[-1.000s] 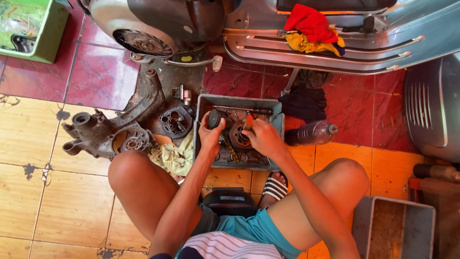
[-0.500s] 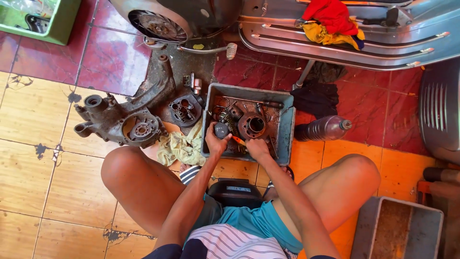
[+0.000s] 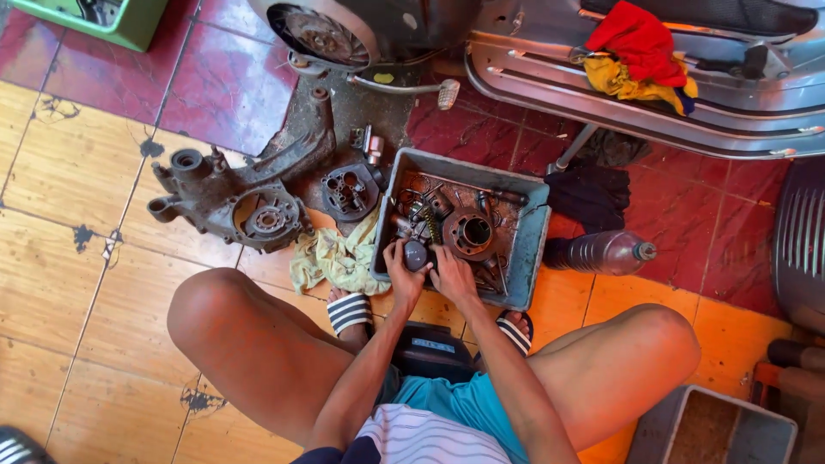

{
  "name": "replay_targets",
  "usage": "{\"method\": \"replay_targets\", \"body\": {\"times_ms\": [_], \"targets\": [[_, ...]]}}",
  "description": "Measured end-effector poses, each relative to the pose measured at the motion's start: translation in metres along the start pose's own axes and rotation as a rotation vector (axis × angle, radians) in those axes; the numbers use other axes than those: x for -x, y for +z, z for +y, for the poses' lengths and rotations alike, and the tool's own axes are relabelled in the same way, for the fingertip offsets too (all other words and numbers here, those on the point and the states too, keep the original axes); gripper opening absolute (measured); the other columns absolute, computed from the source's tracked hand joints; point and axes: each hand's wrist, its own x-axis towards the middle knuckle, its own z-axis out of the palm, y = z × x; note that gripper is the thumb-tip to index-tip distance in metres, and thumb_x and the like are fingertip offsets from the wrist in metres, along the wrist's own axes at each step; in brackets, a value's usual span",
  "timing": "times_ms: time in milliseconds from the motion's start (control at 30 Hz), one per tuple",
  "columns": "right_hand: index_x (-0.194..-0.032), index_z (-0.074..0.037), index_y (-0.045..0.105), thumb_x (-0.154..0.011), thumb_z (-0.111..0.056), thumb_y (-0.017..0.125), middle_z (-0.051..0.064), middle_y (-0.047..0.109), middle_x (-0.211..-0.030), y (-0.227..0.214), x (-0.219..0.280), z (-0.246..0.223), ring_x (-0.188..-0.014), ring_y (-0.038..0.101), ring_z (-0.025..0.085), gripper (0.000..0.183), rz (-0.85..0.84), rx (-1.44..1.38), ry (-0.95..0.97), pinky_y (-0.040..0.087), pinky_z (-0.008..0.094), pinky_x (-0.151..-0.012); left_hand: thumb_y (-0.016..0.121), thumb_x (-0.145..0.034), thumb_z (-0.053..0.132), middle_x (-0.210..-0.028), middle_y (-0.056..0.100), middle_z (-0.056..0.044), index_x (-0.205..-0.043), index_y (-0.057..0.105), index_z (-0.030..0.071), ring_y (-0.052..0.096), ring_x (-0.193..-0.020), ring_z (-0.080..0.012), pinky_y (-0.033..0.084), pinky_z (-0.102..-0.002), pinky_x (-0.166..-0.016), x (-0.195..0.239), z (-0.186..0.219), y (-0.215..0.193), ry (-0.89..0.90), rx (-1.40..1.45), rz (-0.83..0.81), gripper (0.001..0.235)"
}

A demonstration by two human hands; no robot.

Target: Cleaning a motorcycle piston and other engine components in a tray using a brush and cleaning fluid.

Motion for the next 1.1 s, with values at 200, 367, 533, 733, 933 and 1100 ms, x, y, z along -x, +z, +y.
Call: {"method": "replay_targets", "body": {"times_ms": [200, 367, 533, 733, 933, 1100], "targets": [[-0.159, -0.011, 0.03, -0.069, 0.005, 0.078, 0.018, 0.045, -0.144, -0.014, -0.014, -0.028, -0.099, 0.065, 0.054, 0.103, 0.178, -0.291, -0.13, 0.061, 0.062, -0.078, 0.097, -0.054, -0.001, -0.126, 0.048, -0.015, -0.132, 0.059, 0.004, 0.055, -0.124, -0.04, 0.037, -0.051, -0.115, -0.015, 0.014, -0.006, 0.302, -0.181, -0.025, 0.087], [-0.158, -0.017, 0.038, -0.069, 0.01, 0.068, 0.013, 0.052, -0.136, -0.023, -0.029, -0.041, -0.103, 0.065, 0.052, 0.097, 0.235, -0.361, -0.147, 0.061, 0.06, -0.082, 0.092, -0.056, -0.004, -0.123, 0.056, -0.017, -0.131, 0.062, 0.002, 0.059, -0.121, -0.041, 0.043, -0.05, -0.109, -0.023, 0.038, -0.021, 0.381, -0.211, -0.004, 0.081], [-0.154, -0.016, 0.046, -0.067, 0.016, 0.063, 0.013, 0.055, -0.129, -0.03, -0.047, -0.057, -0.111, 0.062, 0.053, 0.094, 0.246, -0.499, -0.154, 0.058, 0.061, -0.086, 0.082, -0.056, -0.011, -0.127, 0.056, -0.021, -0.141, 0.057, 0.003, 0.058, -0.123, -0.0449, 0.045, -0.053, -0.107, -0.034, 0.051, -0.032, 0.394, -0.188, 0.036, 0.091], [-0.154, 0.004, 0.041, -0.065, 0.027, 0.049, 0.026, 0.052, -0.141, -0.035, -0.07, -0.084, -0.126, 0.051, 0.058, 0.093, 0.241, -0.566, -0.282, 0.05, 0.064, -0.1, 0.08, -0.062, -0.011, -0.13, 0.055, -0.018, -0.143, 0.054, 0.006, 0.052, -0.127, -0.0404, 0.04, -0.056, -0.11, -0.044, 0.065, -0.053, 0.41, -0.235, 0.133, 0.087], [-0.15, 0.005, 0.048, -0.061, 0.024, 0.059, 0.024, 0.056, -0.143, 0.009, -0.105, -0.101, -0.135, 0.053, 0.044, 0.091, 0.256, -0.502, -0.437, 0.043, 0.054, -0.114, 0.078, -0.062, -0.016, -0.138, 0.045, -0.022, -0.151, 0.044, 0.004, 0.053, -0.121, -0.0444, 0.047, -0.056, -0.104, -0.052, 0.047, -0.075, 0.299, -0.258, 0.339, 0.097], [-0.159, -0.006, 0.035, -0.076, 0.013, 0.058, 0.023, 0.05, -0.147, 0.056, -0.131, -0.111, -0.124, 0.057, 0.05, 0.088, 0.068, -0.408, -0.429, 0.055, 0.062, -0.091, 0.077, -0.058, -0.01, -0.127, 0.054, -0.017, -0.133, 0.063, 0.009, 0.059, -0.118, -0.0442, 0.05, -0.053, -0.103, -0.069, 0.013, -0.096, 0.194, -0.274, 0.507, 0.079]]}}
